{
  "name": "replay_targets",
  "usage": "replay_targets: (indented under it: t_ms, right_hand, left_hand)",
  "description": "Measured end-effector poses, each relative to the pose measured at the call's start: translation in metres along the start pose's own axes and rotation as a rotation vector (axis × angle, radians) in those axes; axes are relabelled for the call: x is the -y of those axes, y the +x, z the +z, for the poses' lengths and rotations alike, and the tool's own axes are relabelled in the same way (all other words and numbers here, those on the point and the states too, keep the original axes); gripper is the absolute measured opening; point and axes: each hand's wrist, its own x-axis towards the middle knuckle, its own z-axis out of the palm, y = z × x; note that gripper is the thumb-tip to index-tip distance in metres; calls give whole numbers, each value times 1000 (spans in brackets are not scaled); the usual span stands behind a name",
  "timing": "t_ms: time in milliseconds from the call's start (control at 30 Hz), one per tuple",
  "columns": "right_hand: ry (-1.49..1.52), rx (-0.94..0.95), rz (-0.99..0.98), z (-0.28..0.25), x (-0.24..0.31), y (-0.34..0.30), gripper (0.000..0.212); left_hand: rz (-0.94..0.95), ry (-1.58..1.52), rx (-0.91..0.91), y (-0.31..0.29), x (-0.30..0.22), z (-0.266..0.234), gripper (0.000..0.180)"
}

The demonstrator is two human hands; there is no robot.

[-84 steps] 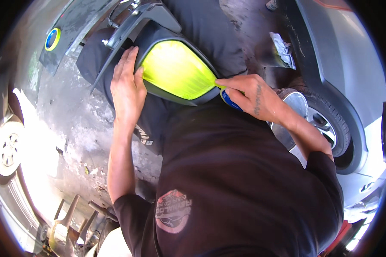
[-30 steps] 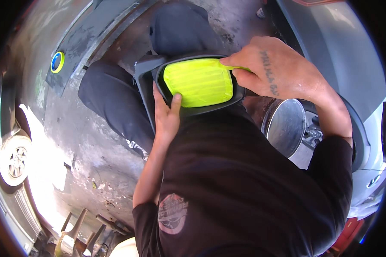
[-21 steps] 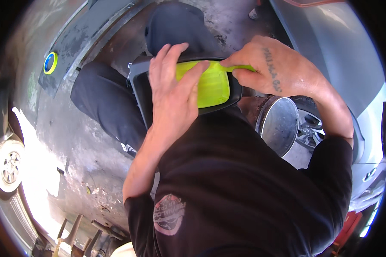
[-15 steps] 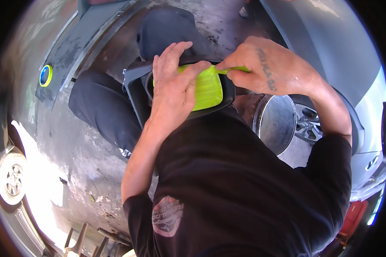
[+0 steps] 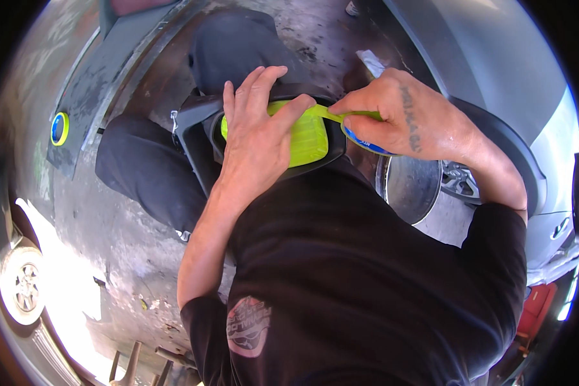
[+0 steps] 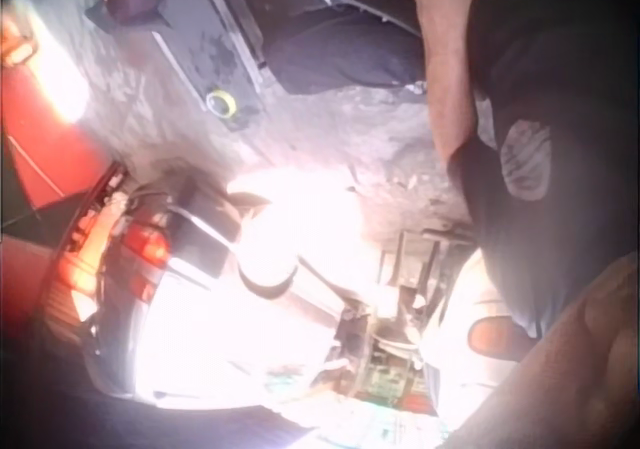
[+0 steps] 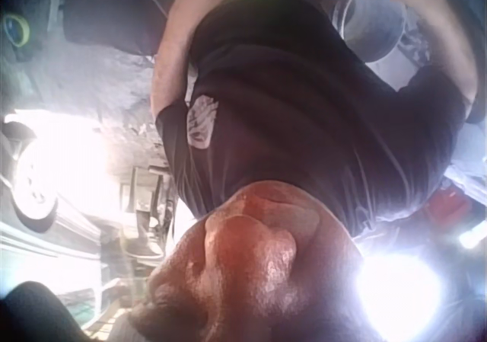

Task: The person applies strips of bright green tape to the reflective surface of a car side mirror. They smooth each strip and continue layering tape until the mirror is fully covered.

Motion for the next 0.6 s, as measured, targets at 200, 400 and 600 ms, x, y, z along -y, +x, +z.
replay_targets:
  t_ms: [200, 400, 600]
  right_hand:
    - [62, -2, -81, 12, -13, -2, 28]
    - [23, -38, -82, 26, -13, -8, 35]
    - [23, -35, -109, 29, -10, -5, 34]
  left_hand:
    - [14, -26, 17, 1, 4, 0, 46]
    - [-2, -82, 44, 3, 2, -5, 42]
    - [80, -83, 38, 8, 5, -7, 39]
